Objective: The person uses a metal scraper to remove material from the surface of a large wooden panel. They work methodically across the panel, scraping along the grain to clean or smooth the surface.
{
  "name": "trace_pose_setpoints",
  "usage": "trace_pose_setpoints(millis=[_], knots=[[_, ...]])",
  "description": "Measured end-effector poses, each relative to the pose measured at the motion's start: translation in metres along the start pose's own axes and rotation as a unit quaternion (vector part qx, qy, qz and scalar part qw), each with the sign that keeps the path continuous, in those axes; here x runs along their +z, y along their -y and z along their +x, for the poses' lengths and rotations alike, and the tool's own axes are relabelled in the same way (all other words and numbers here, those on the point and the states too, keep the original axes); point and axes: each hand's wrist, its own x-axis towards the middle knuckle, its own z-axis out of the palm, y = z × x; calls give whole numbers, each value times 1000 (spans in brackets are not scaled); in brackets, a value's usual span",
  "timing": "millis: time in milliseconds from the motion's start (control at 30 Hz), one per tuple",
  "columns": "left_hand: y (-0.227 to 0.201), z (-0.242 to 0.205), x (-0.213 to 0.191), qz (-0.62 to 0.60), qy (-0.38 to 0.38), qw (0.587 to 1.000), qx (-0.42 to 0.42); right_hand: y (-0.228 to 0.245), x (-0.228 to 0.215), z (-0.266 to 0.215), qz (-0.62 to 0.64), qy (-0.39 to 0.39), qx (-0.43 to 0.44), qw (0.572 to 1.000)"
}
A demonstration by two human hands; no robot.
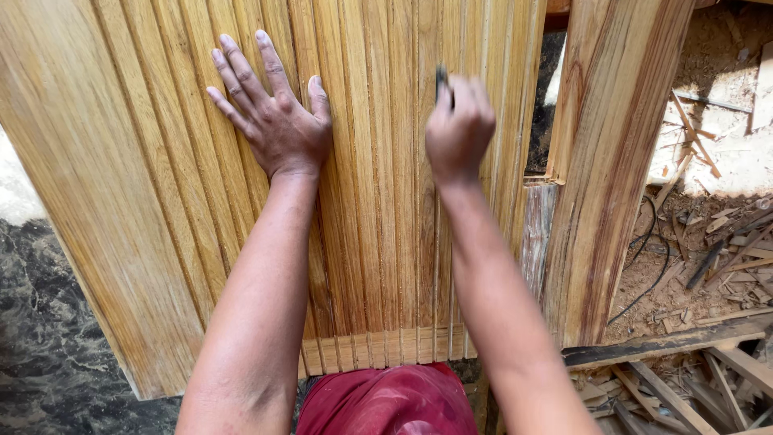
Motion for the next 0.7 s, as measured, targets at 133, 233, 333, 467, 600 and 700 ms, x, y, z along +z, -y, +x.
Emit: trace_pose_setpoints(millis=[133, 233, 333, 467, 600, 700], knots=[[-3, 4, -4, 1, 1, 1000, -3, 22, -38, -37, 10, 13, 32, 999], [0, 1, -3, 3, 9, 1000, -4, 16, -17, -10, -6, 9, 21, 1000], [1, 0, -1, 6, 9, 1000, -4, -1, 12, 15, -15, -14, 0, 1000], [-2, 3, -4, 3, 5, 1000, 0, 4, -22, -41, 10, 30, 43, 999], [-2, -1, -5, 4, 12, 1000, -10, 26, -60, -83, 0, 2, 42, 999], [-3, 5, -8, 8, 12, 1000, -7, 25, -31, -27, -20, 62, 69, 996]])
